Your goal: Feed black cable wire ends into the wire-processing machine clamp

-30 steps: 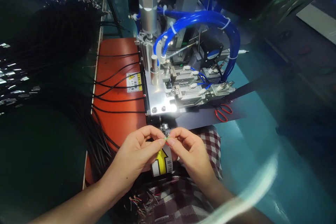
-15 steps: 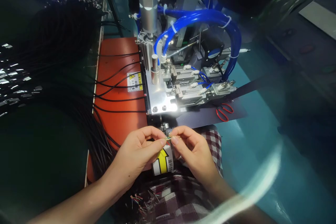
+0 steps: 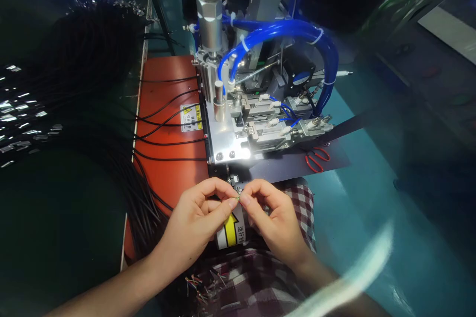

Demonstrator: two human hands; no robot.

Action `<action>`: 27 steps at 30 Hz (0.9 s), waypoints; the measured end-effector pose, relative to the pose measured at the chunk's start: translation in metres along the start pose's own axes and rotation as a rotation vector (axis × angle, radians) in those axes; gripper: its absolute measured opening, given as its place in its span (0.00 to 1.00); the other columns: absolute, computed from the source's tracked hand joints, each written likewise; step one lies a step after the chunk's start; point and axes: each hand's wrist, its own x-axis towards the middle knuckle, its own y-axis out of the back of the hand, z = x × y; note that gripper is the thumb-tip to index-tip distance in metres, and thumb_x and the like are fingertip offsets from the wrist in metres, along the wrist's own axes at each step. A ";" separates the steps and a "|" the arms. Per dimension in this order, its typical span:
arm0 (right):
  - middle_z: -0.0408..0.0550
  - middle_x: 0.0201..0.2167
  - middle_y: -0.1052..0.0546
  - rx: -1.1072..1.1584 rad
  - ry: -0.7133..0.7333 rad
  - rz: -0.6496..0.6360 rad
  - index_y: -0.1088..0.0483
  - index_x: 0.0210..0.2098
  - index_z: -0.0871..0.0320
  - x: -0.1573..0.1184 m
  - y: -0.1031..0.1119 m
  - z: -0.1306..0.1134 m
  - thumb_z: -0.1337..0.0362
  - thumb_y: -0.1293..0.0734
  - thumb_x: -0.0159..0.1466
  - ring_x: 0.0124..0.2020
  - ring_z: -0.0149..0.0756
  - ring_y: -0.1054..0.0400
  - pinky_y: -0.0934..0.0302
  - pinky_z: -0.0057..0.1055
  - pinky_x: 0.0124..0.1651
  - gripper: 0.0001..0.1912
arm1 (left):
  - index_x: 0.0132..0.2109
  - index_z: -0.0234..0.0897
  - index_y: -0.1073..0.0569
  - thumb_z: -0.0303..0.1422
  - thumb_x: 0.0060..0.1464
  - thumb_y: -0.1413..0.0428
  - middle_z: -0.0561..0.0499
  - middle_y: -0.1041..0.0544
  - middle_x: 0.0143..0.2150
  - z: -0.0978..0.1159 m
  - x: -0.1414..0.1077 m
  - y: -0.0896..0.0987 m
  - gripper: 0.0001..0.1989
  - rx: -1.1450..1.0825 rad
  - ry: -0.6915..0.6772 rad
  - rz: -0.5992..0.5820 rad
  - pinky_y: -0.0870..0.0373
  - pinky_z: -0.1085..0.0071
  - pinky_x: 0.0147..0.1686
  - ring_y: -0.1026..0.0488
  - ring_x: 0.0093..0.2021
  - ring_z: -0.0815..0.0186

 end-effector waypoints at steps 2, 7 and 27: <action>0.36 0.17 0.39 0.159 -0.136 -0.067 0.37 0.27 0.58 0.000 0.001 -0.001 0.60 0.36 0.62 0.17 0.25 0.48 0.52 0.24 0.20 0.10 | 0.35 0.37 0.31 0.36 0.54 0.45 0.61 0.42 0.18 0.000 -0.001 -0.001 0.06 0.066 -0.050 0.010 0.54 0.80 0.14 0.50 0.16 0.77; 0.36 0.17 0.41 0.161 -0.205 -0.107 0.37 0.26 0.58 -0.001 0.005 0.000 0.56 0.35 0.60 0.18 0.25 0.51 0.56 0.24 0.20 0.13 | 0.34 0.38 0.31 0.36 0.56 0.47 0.59 0.40 0.20 0.003 -0.002 0.002 0.06 0.290 -0.090 -0.038 0.50 0.79 0.16 0.46 0.18 0.74; 0.36 0.16 0.42 0.015 -0.192 -0.128 0.36 0.26 0.59 0.044 0.016 0.016 0.59 0.36 0.59 0.18 0.26 0.49 0.55 0.25 0.21 0.10 | 0.50 0.34 0.30 0.21 0.57 0.57 0.46 0.34 0.38 -0.012 0.018 0.023 0.17 1.181 -0.619 0.091 0.30 0.69 0.34 0.30 0.36 0.63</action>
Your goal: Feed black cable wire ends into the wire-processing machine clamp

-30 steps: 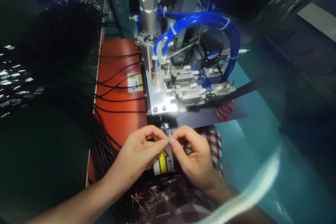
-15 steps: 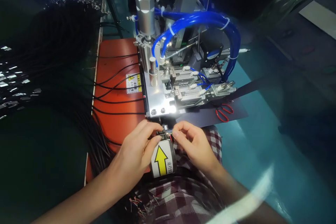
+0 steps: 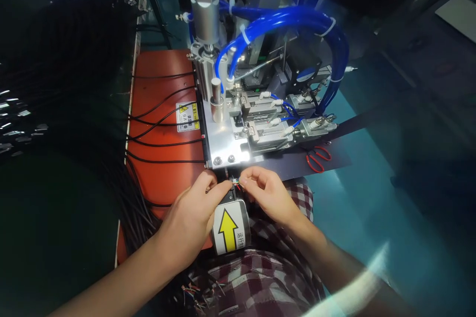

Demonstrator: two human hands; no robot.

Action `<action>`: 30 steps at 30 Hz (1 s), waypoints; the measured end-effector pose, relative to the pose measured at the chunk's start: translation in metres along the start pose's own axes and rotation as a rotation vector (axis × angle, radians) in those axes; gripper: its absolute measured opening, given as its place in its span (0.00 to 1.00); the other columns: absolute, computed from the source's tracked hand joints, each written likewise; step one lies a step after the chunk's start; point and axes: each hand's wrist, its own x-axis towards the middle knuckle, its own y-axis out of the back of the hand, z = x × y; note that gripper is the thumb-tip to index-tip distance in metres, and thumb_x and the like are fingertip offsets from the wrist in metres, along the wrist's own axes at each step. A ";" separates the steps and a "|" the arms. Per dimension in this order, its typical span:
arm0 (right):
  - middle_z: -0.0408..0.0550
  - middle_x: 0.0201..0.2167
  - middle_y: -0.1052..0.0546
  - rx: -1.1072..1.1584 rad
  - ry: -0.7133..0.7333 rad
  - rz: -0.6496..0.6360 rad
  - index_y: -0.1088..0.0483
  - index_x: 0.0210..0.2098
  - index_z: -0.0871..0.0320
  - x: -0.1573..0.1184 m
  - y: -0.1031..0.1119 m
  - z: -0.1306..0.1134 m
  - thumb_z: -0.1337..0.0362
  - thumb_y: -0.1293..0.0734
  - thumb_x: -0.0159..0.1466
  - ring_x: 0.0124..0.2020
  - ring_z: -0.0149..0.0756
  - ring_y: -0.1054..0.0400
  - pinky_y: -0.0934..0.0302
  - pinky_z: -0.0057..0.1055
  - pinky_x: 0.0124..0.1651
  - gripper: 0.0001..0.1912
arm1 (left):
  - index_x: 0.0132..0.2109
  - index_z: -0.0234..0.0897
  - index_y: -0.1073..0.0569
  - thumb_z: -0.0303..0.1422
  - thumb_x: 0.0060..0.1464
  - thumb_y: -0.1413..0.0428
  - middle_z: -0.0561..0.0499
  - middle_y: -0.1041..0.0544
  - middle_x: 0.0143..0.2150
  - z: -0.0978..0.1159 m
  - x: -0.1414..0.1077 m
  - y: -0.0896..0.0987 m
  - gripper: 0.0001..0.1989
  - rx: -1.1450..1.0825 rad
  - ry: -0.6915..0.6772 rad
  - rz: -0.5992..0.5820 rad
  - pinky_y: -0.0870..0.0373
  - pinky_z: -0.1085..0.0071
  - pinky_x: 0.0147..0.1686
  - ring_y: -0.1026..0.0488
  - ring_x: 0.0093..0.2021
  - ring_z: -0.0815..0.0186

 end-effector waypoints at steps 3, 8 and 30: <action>0.36 0.17 0.42 -0.001 0.000 -0.001 0.36 0.26 0.59 0.001 0.001 0.002 0.59 0.36 0.59 0.18 0.26 0.49 0.55 0.25 0.21 0.10 | 0.51 0.32 0.31 0.20 0.57 0.57 0.45 0.34 0.37 -0.002 0.000 -0.002 0.18 0.052 -0.036 0.027 0.30 0.68 0.32 0.30 0.34 0.62; 0.37 0.17 0.40 -0.005 0.012 -0.015 0.36 0.27 0.59 0.003 0.003 0.005 0.60 0.36 0.60 0.19 0.26 0.49 0.54 0.26 0.21 0.09 | 0.51 0.32 0.31 0.21 0.57 0.56 0.45 0.33 0.36 -0.002 0.001 -0.003 0.17 0.101 -0.068 0.047 0.29 0.66 0.30 0.30 0.33 0.61; 0.39 0.20 0.36 -0.258 0.084 0.084 0.36 0.27 0.58 -0.002 0.000 0.010 0.63 0.39 0.62 0.21 0.28 0.43 0.47 0.26 0.24 0.08 | 0.52 0.33 0.32 0.20 0.55 0.54 0.43 0.30 0.40 -0.003 -0.001 -0.007 0.18 0.275 -0.131 0.037 0.29 0.64 0.31 0.30 0.35 0.59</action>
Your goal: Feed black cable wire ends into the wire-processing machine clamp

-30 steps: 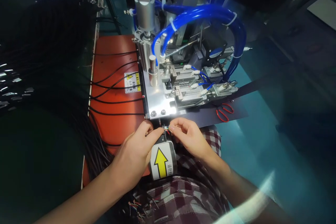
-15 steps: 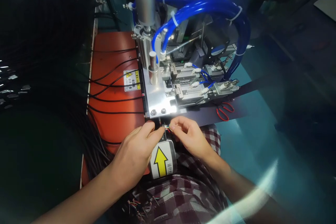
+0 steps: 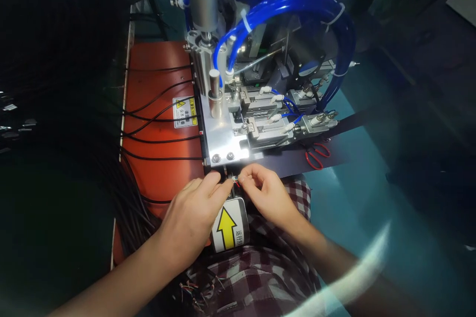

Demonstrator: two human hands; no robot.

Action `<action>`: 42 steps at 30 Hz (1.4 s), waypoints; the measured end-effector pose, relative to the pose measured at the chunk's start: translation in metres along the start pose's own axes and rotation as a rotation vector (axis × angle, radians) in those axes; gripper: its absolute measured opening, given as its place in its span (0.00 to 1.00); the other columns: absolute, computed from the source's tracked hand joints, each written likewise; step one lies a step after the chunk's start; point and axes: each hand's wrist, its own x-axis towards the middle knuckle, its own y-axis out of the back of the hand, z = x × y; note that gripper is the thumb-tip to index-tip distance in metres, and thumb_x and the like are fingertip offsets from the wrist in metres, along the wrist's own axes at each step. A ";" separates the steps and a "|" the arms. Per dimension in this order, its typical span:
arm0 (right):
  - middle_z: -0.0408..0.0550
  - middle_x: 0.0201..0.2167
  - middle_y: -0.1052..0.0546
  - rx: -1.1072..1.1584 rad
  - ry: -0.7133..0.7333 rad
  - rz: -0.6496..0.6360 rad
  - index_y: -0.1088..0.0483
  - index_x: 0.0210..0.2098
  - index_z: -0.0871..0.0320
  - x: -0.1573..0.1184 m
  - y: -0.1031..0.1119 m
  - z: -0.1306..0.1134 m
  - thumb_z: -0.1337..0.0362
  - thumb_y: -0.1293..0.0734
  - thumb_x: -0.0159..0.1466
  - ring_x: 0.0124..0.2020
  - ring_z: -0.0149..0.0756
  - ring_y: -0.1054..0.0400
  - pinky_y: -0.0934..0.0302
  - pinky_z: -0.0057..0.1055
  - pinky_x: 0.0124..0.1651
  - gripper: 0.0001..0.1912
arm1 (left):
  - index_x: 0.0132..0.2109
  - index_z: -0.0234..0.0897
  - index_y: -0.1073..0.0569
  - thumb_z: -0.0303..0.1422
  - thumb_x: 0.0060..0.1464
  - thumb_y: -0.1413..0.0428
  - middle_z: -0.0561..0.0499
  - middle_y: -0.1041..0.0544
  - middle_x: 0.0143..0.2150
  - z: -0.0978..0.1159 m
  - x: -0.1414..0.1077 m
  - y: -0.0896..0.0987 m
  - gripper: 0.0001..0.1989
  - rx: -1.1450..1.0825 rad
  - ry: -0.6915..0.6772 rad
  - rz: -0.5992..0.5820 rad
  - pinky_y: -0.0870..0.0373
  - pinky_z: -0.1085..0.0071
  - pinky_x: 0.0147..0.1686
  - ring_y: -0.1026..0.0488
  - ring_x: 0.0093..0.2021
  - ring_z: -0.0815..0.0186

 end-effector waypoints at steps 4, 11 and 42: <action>0.40 0.22 0.33 0.130 -0.060 -0.010 0.34 0.31 0.59 -0.002 0.001 0.003 0.60 0.38 0.62 0.21 0.28 0.41 0.46 0.26 0.23 0.08 | 0.52 0.34 0.32 0.21 0.57 0.54 0.43 0.30 0.41 -0.001 0.001 0.000 0.17 -0.065 0.020 -0.002 0.28 0.64 0.34 0.30 0.38 0.58; 0.39 0.21 0.35 0.156 -0.014 0.061 0.34 0.29 0.59 0.000 -0.007 -0.001 0.61 0.36 0.60 0.20 0.27 0.44 0.49 0.26 0.23 0.07 | 0.48 0.33 0.30 0.20 0.56 0.54 0.44 0.29 0.39 0.001 0.003 0.002 0.15 -0.130 0.041 -0.001 0.28 0.64 0.32 0.30 0.35 0.59; 0.43 0.21 0.30 -0.173 0.205 0.341 0.29 0.29 0.58 -0.008 -0.019 0.001 0.62 0.37 0.62 0.22 0.31 0.40 0.44 0.28 0.27 0.08 | 0.44 0.30 0.30 0.20 0.57 0.55 0.43 0.29 0.37 -0.002 0.002 0.003 0.11 -0.146 0.035 0.042 0.28 0.64 0.32 0.29 0.35 0.60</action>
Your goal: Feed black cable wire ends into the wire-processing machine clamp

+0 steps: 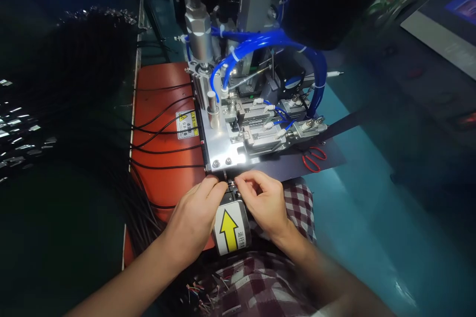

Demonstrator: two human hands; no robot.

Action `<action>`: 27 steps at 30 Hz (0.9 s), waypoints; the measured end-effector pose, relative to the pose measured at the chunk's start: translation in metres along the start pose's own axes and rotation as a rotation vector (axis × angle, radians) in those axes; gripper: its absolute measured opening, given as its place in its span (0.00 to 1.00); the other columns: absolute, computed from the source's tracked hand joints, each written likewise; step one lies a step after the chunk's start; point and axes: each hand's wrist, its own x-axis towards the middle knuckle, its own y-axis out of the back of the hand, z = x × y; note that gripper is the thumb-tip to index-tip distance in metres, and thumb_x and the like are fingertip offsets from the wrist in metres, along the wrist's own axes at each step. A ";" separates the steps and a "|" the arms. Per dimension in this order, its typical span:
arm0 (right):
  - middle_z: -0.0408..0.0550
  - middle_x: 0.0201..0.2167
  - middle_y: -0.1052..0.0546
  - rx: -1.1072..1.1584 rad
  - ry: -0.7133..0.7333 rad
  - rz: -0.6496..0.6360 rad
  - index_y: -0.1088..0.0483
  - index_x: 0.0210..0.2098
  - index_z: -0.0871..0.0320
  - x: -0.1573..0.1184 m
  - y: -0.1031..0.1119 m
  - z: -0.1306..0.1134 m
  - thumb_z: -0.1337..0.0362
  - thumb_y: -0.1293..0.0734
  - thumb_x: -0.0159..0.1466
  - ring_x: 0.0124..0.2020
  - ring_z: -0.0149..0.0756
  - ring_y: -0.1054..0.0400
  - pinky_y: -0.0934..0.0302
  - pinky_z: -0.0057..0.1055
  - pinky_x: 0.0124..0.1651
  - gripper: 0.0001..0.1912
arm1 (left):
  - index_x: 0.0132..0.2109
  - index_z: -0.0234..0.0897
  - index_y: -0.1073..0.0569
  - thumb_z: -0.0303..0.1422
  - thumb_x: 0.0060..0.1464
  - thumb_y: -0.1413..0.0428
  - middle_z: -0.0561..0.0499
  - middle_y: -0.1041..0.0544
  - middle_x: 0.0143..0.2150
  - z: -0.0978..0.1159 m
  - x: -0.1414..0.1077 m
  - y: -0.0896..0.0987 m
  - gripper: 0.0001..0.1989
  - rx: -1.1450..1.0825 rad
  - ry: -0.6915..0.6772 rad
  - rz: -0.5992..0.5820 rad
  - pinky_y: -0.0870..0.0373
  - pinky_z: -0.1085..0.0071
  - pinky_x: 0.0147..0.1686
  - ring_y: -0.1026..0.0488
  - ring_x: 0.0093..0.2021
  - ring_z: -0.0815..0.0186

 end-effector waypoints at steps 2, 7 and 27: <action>0.42 0.21 0.32 0.076 -0.068 -0.046 0.31 0.28 0.58 0.000 -0.001 0.001 0.61 0.38 0.62 0.21 0.30 0.41 0.45 0.27 0.25 0.09 | 0.45 0.31 0.31 0.20 0.57 0.55 0.44 0.30 0.38 0.000 0.000 -0.001 0.12 0.021 0.001 -0.009 0.28 0.64 0.32 0.30 0.34 0.60; 0.39 0.20 0.34 0.326 -0.277 -0.140 0.36 0.26 0.58 0.008 -0.002 0.002 0.58 0.37 0.60 0.20 0.28 0.43 0.48 0.25 0.23 0.11 | 0.48 0.31 0.32 0.20 0.56 0.54 0.44 0.31 0.38 0.001 -0.001 0.000 0.13 0.105 -0.004 -0.037 0.28 0.65 0.32 0.30 0.34 0.60; 0.40 0.20 0.36 0.013 -0.050 -0.170 0.35 0.24 0.57 0.005 0.014 -0.004 0.65 0.38 0.60 0.22 0.30 0.43 0.49 0.26 0.26 0.08 | 0.47 0.34 0.31 0.22 0.59 0.56 0.46 0.32 0.38 0.000 -0.001 0.000 0.13 0.062 0.046 -0.053 0.31 0.69 0.31 0.31 0.33 0.63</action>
